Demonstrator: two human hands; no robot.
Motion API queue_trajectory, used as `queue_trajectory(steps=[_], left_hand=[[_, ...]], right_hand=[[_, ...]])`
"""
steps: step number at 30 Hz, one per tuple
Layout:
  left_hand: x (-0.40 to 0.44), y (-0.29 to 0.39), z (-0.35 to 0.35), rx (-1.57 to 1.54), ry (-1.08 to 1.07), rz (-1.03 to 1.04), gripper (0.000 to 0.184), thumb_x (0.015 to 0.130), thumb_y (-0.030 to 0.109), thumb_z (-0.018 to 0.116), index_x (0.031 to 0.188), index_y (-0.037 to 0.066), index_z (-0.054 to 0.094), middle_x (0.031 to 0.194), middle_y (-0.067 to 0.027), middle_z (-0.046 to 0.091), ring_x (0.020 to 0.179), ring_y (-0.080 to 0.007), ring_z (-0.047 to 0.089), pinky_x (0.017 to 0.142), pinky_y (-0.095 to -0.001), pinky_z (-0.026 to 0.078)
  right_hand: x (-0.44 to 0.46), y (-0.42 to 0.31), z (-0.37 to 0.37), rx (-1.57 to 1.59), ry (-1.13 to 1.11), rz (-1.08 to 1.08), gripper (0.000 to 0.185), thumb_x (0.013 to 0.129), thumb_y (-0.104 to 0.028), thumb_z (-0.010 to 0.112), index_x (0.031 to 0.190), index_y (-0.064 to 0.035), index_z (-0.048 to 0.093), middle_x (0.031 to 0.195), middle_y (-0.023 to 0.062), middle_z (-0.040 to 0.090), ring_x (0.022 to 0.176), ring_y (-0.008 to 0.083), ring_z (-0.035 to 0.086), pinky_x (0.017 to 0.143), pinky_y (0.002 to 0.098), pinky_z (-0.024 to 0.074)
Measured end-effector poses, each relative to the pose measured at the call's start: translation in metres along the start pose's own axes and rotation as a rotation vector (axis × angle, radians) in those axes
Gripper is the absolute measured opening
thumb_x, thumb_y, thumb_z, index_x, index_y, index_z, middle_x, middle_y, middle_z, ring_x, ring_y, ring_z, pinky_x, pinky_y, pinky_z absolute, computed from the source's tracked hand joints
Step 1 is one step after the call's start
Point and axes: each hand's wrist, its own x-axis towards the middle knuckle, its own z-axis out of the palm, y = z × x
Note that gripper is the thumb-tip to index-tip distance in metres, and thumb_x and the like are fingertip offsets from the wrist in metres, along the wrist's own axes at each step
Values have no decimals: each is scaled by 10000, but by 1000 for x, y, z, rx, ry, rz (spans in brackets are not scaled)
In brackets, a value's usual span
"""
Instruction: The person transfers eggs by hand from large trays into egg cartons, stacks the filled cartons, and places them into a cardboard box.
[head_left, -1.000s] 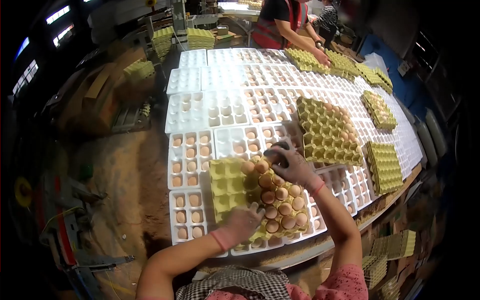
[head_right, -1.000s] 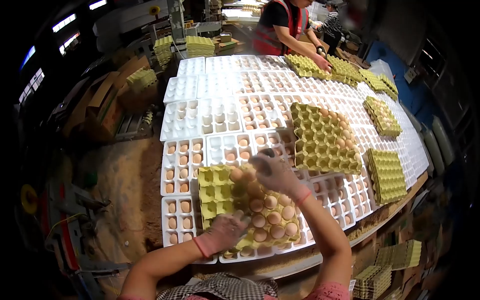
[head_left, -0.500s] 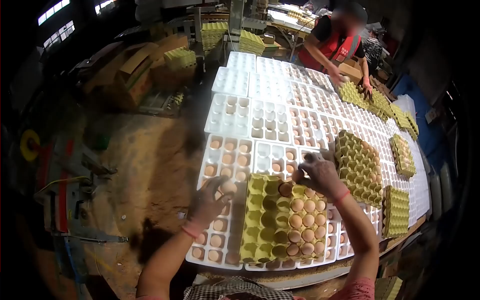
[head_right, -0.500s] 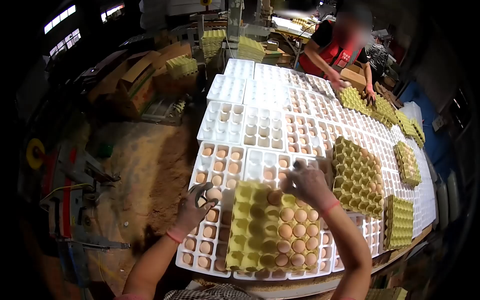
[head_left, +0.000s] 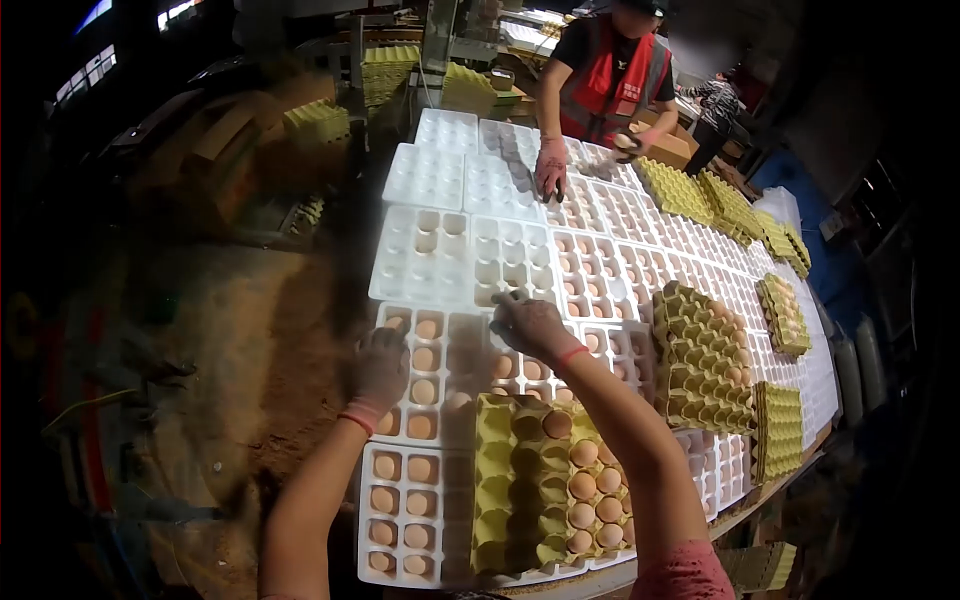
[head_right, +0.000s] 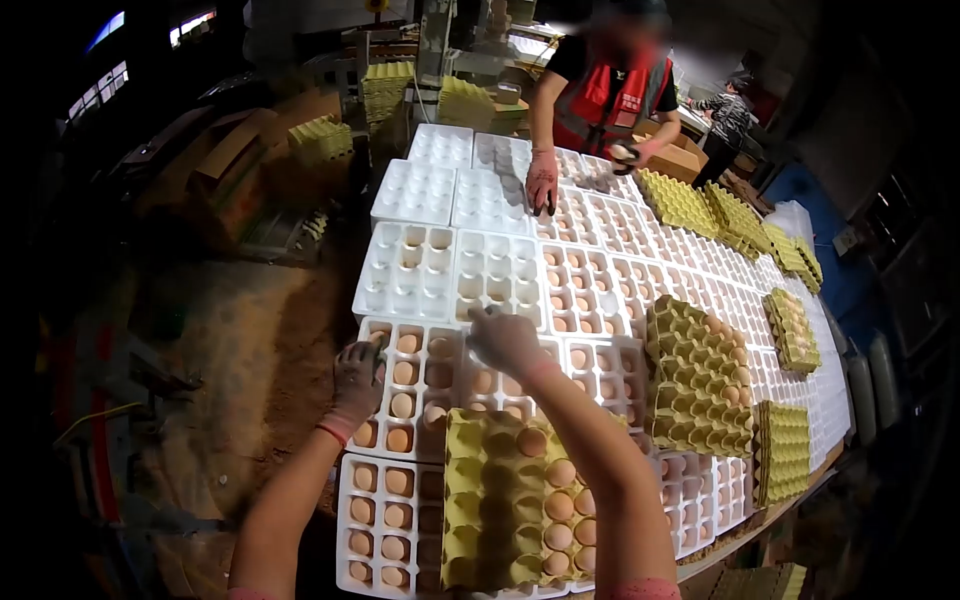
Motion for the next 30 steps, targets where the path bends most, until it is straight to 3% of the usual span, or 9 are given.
queue_trajectory(steps=[2,4,6,10,16,21,24,28,30], left_hand=[[1,5,7,172,-42,100,442,810,158,640,1236,79,554,1163,-139,570,1176,-342,470,1026,-499,343],[1,9,2,32,224,52,440,808,136,638,1235,78,551,1170,-151,566,1152,-363,475,1022,-492,355],[-1,23,-22,-17,278,24,422,820,149,638,1231,99,559,1174,-145,577,1123,-359,506,999,-478,393],[-15,59,-23,-185,-268,436,448,828,264,664,1237,110,565,1216,-98,593,1080,-294,572,933,-408,486],[-29,80,-38,23,-724,373,737,863,275,646,1473,92,275,1478,-171,352,1392,-327,302,1163,-429,251],[-34,94,-37,-174,-373,263,579,743,109,719,1287,48,532,1181,-173,583,1098,-368,530,987,-435,427],[-64,87,-42,-39,-314,187,477,815,141,644,1275,79,535,1137,-150,579,1120,-337,518,979,-441,427],[-100,67,0,79,-363,235,569,920,245,547,1439,72,391,1472,-182,385,1366,-368,332,1115,-458,285],[-90,90,-25,-466,-300,-147,547,949,154,483,1461,17,347,1503,-221,335,1375,-308,353,1125,-389,277]], right_hand=[[9,11,12,-238,-265,-90,242,889,-289,585,1063,-127,625,984,158,649,829,332,663,686,438,530],[11,18,11,-180,-246,-7,246,904,-314,567,1043,-119,621,981,144,646,849,341,660,723,448,523],[10,20,7,44,241,138,258,913,-336,548,1031,-119,622,955,146,637,854,338,656,763,467,513],[-20,39,26,-222,64,-22,248,889,-301,599,1015,-87,605,1003,145,600,931,341,619,810,438,498],[-117,35,-40,253,136,46,401,900,-291,618,1212,-46,560,1227,161,568,1094,354,577,945,427,457],[-255,20,-131,292,152,327,356,903,-172,630,1220,-24,561,1217,145,574,1080,291,611,898,361,489],[-334,30,-133,508,244,490,342,915,-103,623,1231,3,547,1163,140,608,1050,208,638,880,310,514],[-387,43,-71,752,342,669,361,948,-130,579,1281,-5,517,1161,139,611,1105,218,600,943,310,467],[-395,39,-52,622,246,652,430,992,-255,529,1346,-15,482,1201,171,607,1163,245,560,970,343,429]])
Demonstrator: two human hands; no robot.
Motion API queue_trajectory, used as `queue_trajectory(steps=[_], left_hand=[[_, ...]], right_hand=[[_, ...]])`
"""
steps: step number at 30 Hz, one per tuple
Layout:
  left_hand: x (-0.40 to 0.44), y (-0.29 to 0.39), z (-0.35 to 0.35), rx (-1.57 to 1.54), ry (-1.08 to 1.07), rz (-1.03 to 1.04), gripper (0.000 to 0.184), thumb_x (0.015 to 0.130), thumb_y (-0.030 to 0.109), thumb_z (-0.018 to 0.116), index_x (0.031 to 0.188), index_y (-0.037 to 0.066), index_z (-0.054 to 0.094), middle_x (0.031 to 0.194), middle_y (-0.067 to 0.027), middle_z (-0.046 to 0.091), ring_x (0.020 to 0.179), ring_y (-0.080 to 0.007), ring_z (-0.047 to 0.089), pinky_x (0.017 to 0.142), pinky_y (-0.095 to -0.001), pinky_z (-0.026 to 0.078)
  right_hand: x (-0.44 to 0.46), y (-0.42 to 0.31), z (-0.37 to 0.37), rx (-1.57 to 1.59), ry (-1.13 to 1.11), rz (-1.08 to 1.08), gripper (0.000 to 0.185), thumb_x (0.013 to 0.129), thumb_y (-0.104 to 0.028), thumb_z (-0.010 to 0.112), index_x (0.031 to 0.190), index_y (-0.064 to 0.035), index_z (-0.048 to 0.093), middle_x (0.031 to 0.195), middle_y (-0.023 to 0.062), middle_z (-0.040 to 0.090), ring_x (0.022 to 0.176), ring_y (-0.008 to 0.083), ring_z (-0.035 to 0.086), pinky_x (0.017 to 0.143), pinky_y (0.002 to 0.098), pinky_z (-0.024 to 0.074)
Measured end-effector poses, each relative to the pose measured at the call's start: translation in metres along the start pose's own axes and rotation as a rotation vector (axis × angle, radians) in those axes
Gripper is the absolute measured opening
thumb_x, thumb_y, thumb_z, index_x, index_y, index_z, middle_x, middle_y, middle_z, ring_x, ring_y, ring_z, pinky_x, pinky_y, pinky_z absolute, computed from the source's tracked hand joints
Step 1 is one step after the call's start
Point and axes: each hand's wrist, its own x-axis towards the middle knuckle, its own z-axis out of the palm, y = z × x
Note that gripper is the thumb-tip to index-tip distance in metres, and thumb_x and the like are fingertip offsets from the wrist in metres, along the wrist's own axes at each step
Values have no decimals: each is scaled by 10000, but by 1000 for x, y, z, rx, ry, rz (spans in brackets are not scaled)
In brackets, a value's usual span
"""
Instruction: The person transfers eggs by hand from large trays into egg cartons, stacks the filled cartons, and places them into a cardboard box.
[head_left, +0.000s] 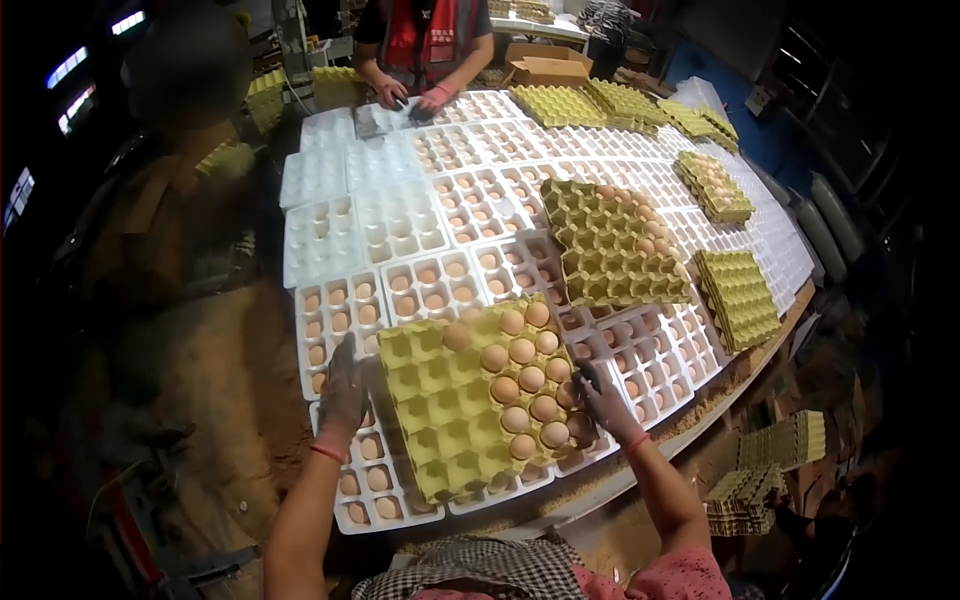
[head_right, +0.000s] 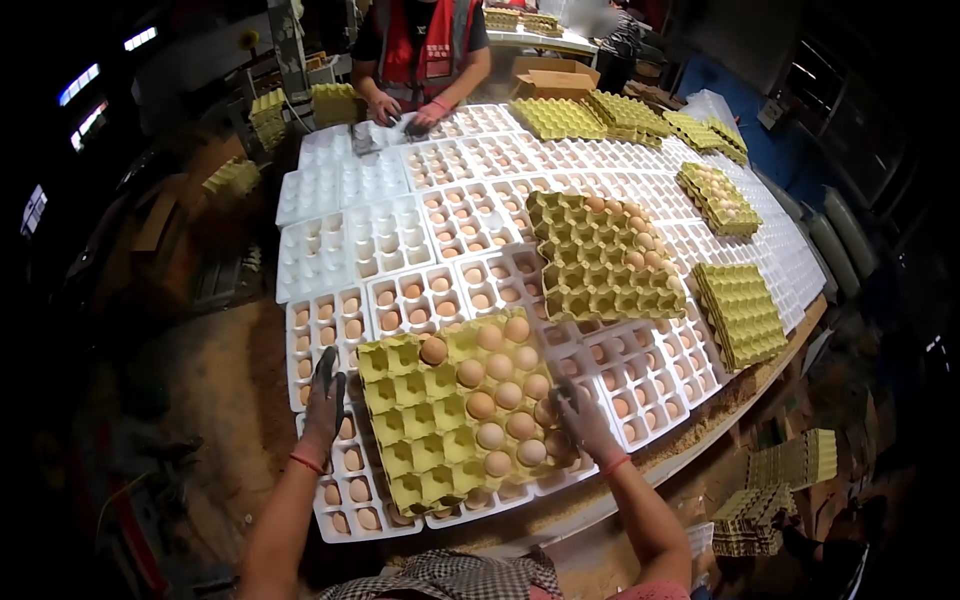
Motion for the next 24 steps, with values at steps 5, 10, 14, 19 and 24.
queue_trajectory(steps=[5,10,14,19,24], left_hand=[[-58,47,22,65,-35,-403,466,993,302,497,1354,9,460,1225,-233,593,1128,-352,552,966,-394,436],[-94,62,39,341,251,33,551,910,224,618,1368,-12,421,1316,-275,512,1194,-435,510,994,-434,430],[-125,52,-15,-49,261,-40,570,920,97,549,1431,-46,340,1466,-251,367,1364,-375,350,1149,-384,249],[-133,-15,-40,-59,400,-146,577,928,81,573,1437,-36,328,1465,-240,380,1360,-350,364,1109,-352,278],[-134,35,-52,118,324,-261,598,904,118,615,1414,-38,346,1341,-237,494,1216,-408,474,1022,-438,376]], right_hand=[[-2,-21,9,89,-119,98,462,1019,-286,453,1392,-14,450,1290,198,569,1222,288,526,1034,367,391],[-9,-53,10,461,-91,138,398,968,-250,577,1265,12,539,1140,72,624,1021,141,556,879,284,451],[-33,-67,36,314,-68,85,521,959,-315,587,1347,13,473,1202,163,608,1115,246,576,937,349,449],[-25,-62,110,169,-111,-137,561,939,-352,595,1350,4,456,1194,256,577,1135,360,551,955,421,430],[-13,-77,76,69,-63,-272,481,904,-273,665,1323,-94,509,1106,170,611,866,261,656,705,372,539]])
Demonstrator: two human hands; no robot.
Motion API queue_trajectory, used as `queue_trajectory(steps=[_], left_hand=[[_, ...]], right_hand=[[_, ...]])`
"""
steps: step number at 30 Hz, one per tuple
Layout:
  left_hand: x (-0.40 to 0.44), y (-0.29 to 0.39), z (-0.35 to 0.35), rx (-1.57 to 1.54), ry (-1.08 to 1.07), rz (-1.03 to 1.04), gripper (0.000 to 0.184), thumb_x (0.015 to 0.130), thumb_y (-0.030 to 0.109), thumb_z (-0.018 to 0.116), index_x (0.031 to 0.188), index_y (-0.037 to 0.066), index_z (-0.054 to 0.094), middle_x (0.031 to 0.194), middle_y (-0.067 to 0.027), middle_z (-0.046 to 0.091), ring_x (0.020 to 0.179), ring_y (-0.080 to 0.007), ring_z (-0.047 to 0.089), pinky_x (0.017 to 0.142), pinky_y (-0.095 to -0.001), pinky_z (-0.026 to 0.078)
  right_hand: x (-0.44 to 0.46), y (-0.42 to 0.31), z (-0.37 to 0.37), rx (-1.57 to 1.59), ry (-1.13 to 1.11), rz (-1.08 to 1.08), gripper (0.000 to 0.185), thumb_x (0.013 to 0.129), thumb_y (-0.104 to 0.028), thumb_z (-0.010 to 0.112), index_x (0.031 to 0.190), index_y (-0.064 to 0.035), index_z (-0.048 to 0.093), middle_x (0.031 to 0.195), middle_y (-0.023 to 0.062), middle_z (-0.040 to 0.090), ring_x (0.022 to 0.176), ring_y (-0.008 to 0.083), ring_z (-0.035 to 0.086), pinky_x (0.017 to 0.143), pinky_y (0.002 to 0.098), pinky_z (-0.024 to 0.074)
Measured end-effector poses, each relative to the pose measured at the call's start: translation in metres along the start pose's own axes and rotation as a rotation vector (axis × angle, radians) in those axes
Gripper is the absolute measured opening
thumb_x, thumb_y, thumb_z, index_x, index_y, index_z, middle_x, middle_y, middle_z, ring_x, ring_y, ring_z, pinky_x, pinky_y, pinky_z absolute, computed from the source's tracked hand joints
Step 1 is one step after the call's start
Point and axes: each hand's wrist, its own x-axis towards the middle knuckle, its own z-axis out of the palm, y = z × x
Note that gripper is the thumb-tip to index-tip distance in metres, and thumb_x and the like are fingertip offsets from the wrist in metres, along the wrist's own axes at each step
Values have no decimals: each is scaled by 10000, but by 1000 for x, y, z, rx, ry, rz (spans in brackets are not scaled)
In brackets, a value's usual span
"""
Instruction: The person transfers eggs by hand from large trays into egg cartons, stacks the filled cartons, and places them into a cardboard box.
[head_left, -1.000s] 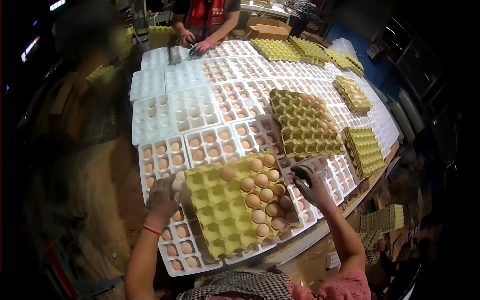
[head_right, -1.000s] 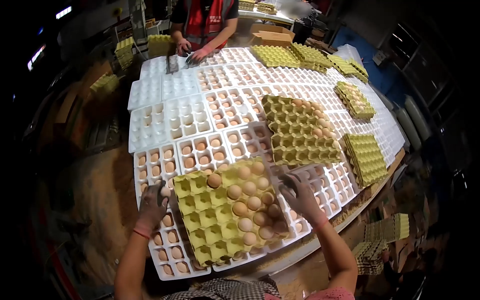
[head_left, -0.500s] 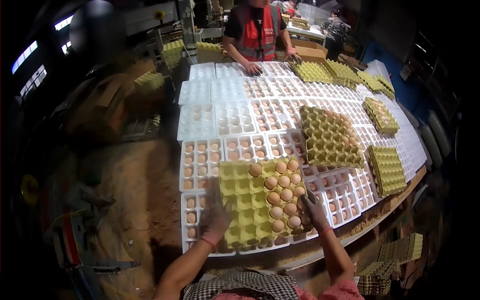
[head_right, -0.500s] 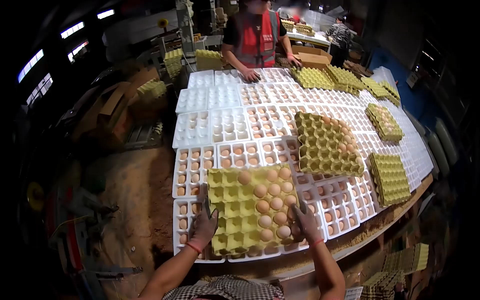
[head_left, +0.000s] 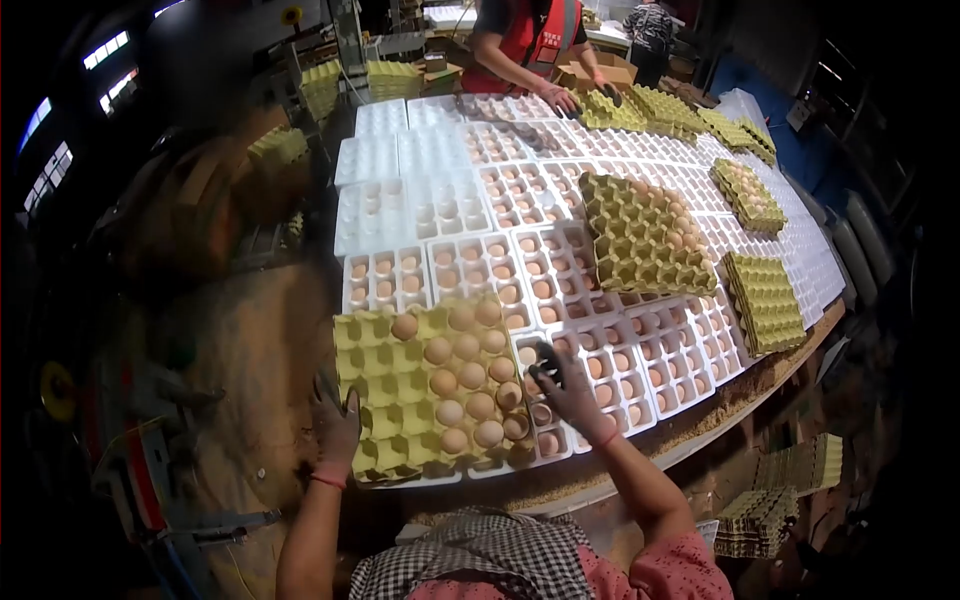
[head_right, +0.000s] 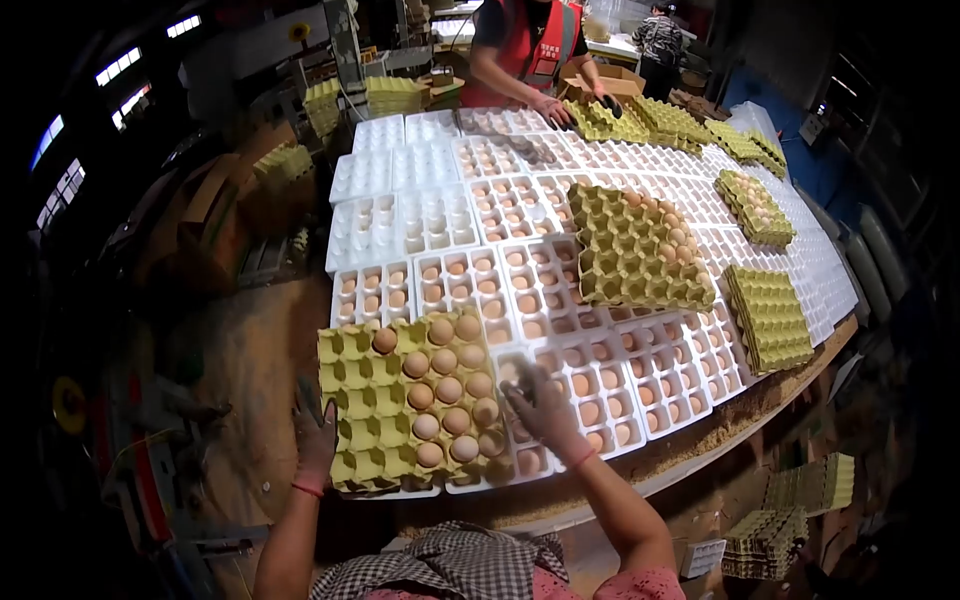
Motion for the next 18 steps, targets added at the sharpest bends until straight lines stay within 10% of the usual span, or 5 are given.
queue_trajectory(steps=[2,6,12,16,18], left_hand=[[-11,20,-3,197,191,454,569,883,157,637,1372,-28,415,1240,-233,544,1104,-436,519,962,-463,416],[-48,75,19,360,-341,835,567,768,290,731,1263,89,541,1239,-151,502,1109,-334,501,955,-457,406],[-68,63,33,572,-470,828,523,718,324,756,1165,127,572,1151,-103,487,1100,-298,454,909,-471,403],[-67,48,38,289,-360,706,495,743,185,731,1183,74,534,1151,-112,528,1058,-282,528,918,-433,445],[-60,32,43,-397,-341,331,428,792,71,682,1186,40,515,1140,-94,561,1059,-232,566,916,-366,480]], right_hand=[[-6,-45,-33,-180,-148,-177,490,879,-282,688,1316,-129,527,1143,138,601,874,267,656,703,369,549],[-39,-27,-4,-768,-459,-664,476,828,-314,699,1272,-196,571,1169,99,588,1031,300,615,824,411,532],[-37,-27,-17,310,-209,-54,496,775,-204,751,1220,-105,556,1204,130,556,1012,308,630,829,386,532],[-40,-46,16,-697,-462,-284,559,747,-362,785,1209,-149,553,1017,139,612,828,310,666,748,453,512],[-41,-50,26,-765,-492,-274,589,743,-357,792,1242,-159,551,1034,139,614,881,324,654,802,470,500]])
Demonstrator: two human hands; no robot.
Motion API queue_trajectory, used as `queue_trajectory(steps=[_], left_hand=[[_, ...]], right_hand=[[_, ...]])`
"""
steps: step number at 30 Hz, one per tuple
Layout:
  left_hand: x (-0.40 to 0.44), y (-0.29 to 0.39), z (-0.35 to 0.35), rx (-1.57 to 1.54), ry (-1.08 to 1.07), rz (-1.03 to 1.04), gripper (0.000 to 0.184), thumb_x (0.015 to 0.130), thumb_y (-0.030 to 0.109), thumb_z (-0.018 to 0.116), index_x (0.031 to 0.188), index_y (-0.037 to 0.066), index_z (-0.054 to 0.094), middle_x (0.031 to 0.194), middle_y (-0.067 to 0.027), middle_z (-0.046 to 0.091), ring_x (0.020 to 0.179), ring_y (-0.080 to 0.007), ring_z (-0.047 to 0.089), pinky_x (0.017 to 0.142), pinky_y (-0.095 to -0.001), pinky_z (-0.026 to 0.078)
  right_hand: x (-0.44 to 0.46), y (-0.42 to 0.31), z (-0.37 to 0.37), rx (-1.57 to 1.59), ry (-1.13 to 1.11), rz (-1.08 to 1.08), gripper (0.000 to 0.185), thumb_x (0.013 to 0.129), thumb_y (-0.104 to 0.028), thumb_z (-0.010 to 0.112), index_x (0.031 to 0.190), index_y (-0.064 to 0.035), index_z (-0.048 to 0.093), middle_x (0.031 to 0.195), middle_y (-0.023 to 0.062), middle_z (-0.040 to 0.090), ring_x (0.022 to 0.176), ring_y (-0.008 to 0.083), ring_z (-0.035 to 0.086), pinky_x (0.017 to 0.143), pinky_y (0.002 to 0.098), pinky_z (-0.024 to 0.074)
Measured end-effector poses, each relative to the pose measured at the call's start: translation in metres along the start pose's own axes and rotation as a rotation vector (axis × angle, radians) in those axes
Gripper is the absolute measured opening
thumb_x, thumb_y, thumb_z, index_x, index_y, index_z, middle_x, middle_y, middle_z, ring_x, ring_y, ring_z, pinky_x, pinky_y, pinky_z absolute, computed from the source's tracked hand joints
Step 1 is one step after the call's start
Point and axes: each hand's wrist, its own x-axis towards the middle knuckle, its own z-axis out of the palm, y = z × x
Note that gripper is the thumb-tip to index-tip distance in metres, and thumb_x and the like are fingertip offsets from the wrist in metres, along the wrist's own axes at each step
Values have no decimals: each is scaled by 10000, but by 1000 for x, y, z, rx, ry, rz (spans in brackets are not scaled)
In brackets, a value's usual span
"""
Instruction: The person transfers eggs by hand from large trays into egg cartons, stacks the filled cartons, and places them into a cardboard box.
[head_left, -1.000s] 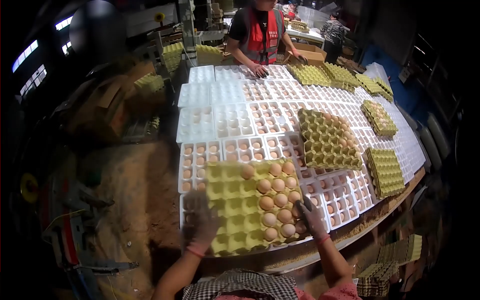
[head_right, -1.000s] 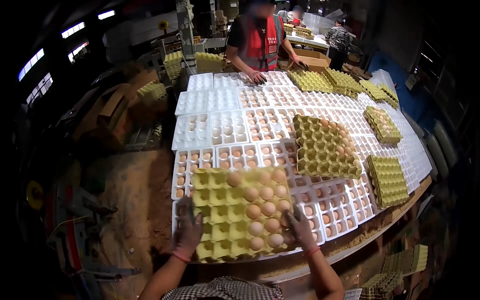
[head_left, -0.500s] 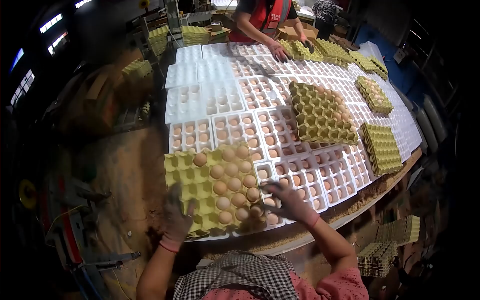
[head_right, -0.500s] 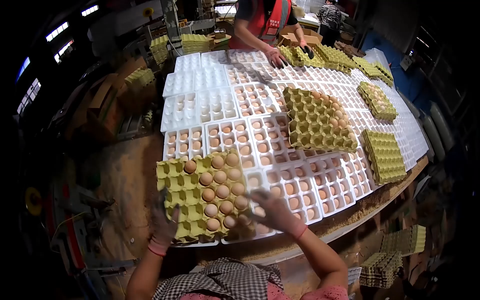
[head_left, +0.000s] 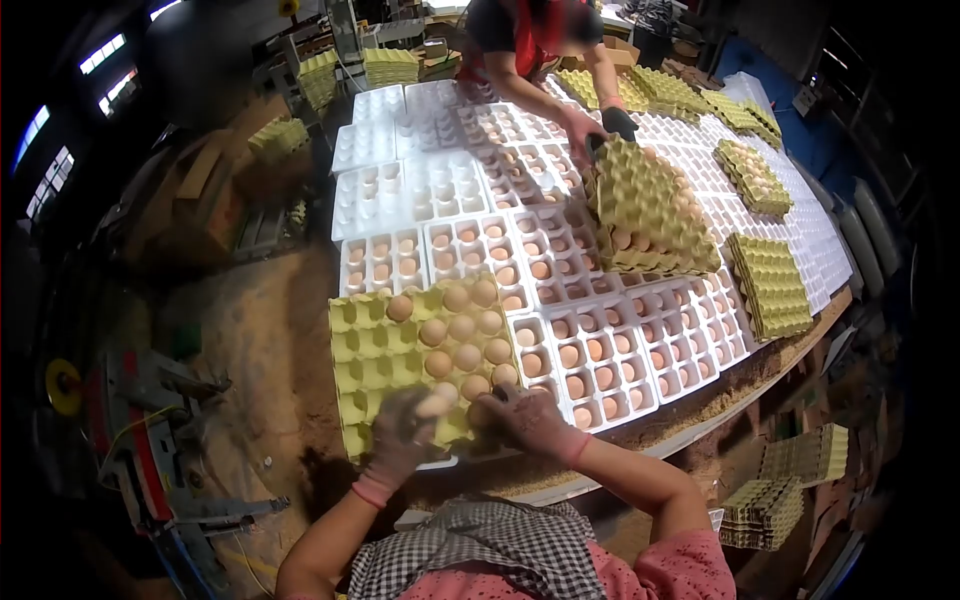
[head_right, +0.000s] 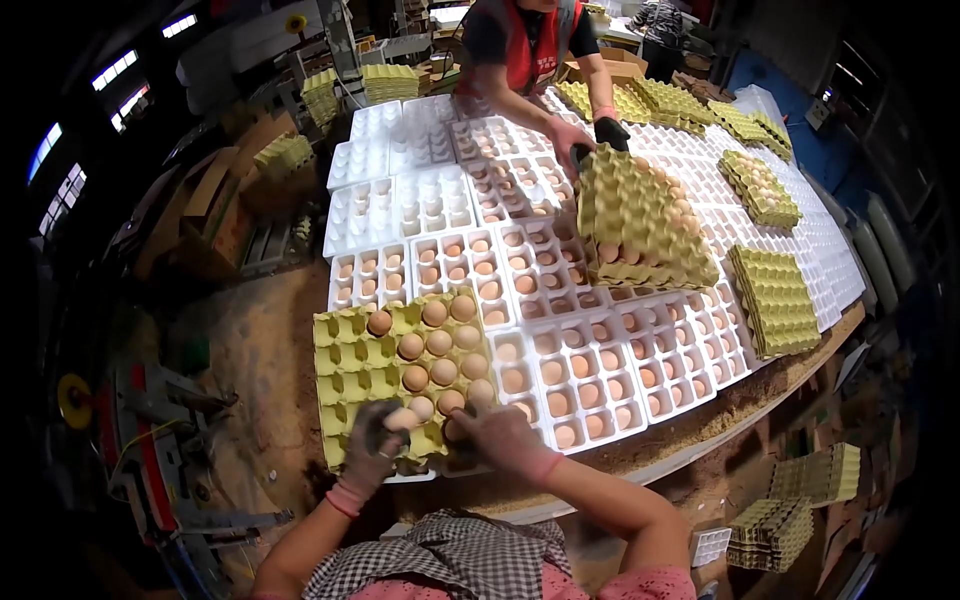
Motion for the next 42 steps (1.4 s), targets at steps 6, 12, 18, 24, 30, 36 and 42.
queue_trajectory(steps=[6,12,18,24,30,36,42], left_hand=[[37,40,-34,467,-68,126,386,773,149,754,1117,38,620,1068,-125,603,925,-259,630,804,-348,530],[62,22,3,1153,-562,383,447,779,416,687,1098,106,641,1043,-115,598,892,-263,629,721,-372,529],[119,48,-38,671,-640,11,500,799,407,718,1200,122,624,1098,-112,650,967,-286,653,829,-391,528],[306,-13,-56,541,-21,160,498,822,393,689,1185,63,611,1144,-145,637,1044,-321,624,893,-403,493],[431,-105,-18,824,-195,-8,404,854,332,654,1171,83,620,1131,-140,635,1040,-326,616,891,-396,496],[475,-122,32,709,-58,219,395,941,301,546,1251,57,560,1221,-172,578,1125,-370,547,975,-428,440],[432,-108,-3,574,-203,177,470,921,290,592,1323,62,507,1279,-170,564,1184,-365,524,1025,-398,415]], right_hand=[[6,40,-34,1356,209,74,552,815,-83,702,1323,-116,486,1234,129,552,1024,248,642,862,313,536],[54,3,-20,-126,-51,-88,312,810,-198,606,1121,-184,603,1155,131,541,850,271,637,614,418,520],[90,41,-84,309,-106,-123,408,797,-375,714,1143,-175,629,1255,147,534,910,326,673,673,425,548],[256,136,-86,513,475,128,471,793,-417,726,1154,-128,637,1017,128,664,881,331,660,772,420,533],[384,200,-13,114,151,241,401,818,-481,647,1064,-165,661,1053,143,649,931,356,648,820,453,524],[435,225,-12,290,492,277,348,882,-363,615,1113,-105,587,1041,161,629,997,364,620,849,465,493],[355,190,-47,588,393,15,320,884,-229,641,1163,-76,602,1049,146,649,964,316,640,859,409,508]])
